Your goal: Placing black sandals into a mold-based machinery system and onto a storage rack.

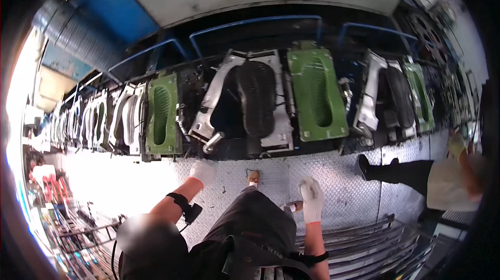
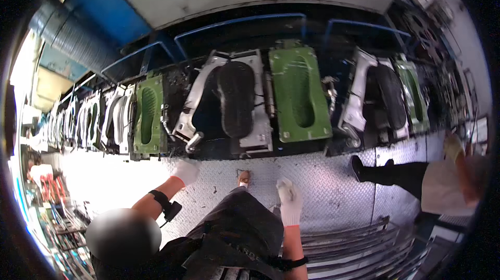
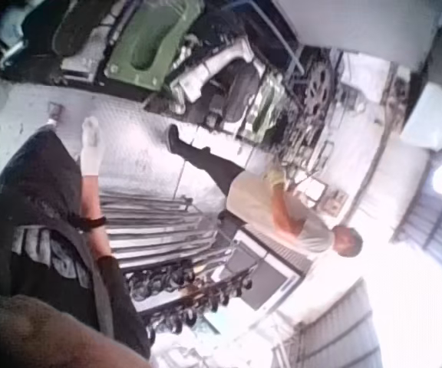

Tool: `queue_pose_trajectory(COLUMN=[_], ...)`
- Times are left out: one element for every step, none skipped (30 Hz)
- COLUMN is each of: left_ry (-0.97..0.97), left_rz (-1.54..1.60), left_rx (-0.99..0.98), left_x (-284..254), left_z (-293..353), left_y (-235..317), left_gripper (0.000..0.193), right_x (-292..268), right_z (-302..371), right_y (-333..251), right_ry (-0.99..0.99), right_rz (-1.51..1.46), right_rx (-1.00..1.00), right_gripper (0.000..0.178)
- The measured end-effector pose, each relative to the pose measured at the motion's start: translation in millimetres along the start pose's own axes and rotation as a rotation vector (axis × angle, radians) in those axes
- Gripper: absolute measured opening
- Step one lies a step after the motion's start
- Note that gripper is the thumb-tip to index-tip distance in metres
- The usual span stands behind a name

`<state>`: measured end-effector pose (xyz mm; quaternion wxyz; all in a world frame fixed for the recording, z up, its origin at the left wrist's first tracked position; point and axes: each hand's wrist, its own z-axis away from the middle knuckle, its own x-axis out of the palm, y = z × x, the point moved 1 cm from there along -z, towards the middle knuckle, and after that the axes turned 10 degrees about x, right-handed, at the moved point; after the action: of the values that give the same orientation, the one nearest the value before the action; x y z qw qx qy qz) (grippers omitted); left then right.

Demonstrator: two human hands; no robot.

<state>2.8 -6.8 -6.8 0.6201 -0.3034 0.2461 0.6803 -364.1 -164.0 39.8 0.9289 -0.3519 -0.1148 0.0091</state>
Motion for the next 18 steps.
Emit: queue_pose_trajectory(left_ry=[0.301,0.616,0.644,0.585,0.485,0.187,0.239,0.295,0.559,0.825,0.929,1.026,1.18,1.338,0.979,0.981,0.968,1.087], left_rz=[0.007,0.001,-0.031,0.023,0.148,0.331,0.427,0.519,0.72,0.913,1.13,1.35,1.583,1.701,2.192,1.889,1.592,1.611], left_rx=[-0.007,0.012,0.005,-0.024,-0.038,-0.068,-0.015,0.052,0.13,0.224,0.166,0.108,0.097,0.075,-0.002,0.015,0.044,0.138], left_x=[34,42,20,-2,0,-42,-41,-39,-40,-45,-56,-71,-77,-100,-127,-134,-135,-115], left_z=[14,16,3,-7,0,7,14,12,-2,-23,-48,-78,-113,-141,-154,-171,-188,-200], left_y=[-2,16,-34,-81,-64,-33,-18,-4,9,21,30,38,42,46,45,35,29,24], left_gripper=[0.027,0.026,0.026,0.025,0.024,0.028,0.028,0.029,0.031,0.034,0.035,0.038,0.04,0.038,0.043,0.046,0.049,0.055], right_x=[15,20,81,141,156,158,178,197,216,233,248,257,269,271,268,273,273,278], right_z=[21,38,21,4,0,-5,-10,-15,-22,-26,-29,-32,-32,-38,-49,-52,-56,-54], right_y=[-25,-52,-62,-76,-80,-89,-97,-104,-109,-115,-120,-125,-125,-124,-125,-121,-117,-115], right_ry=[-0.077,-0.123,-0.139,-0.154,-0.142,-0.038,-0.05,-0.002,0.039,0.051,0.069,0.014,0.037,0.057,0.088,0.076,0.109,0.089], right_rz=[0.119,0.224,0.2,0.248,0.356,0.601,0.62,0.794,0.964,1.117,1.27,1.343,1.452,1.496,1.541,1.546,1.546,1.567], right_rx=[-0.09,-0.197,-0.23,-0.364,-0.448,-0.633,-0.628,-0.858,-1.091,-1.103,-1.109,-1.11,-1.104,-1.109,-1.109,-1.119,-1.165,-1.141], right_gripper=[0.03,0.026,0.026,0.026,0.026,0.031,0.031,0.038,0.046,0.054,0.064,0.073,0.072,0.072,0.072,0.071,0.071,0.072])
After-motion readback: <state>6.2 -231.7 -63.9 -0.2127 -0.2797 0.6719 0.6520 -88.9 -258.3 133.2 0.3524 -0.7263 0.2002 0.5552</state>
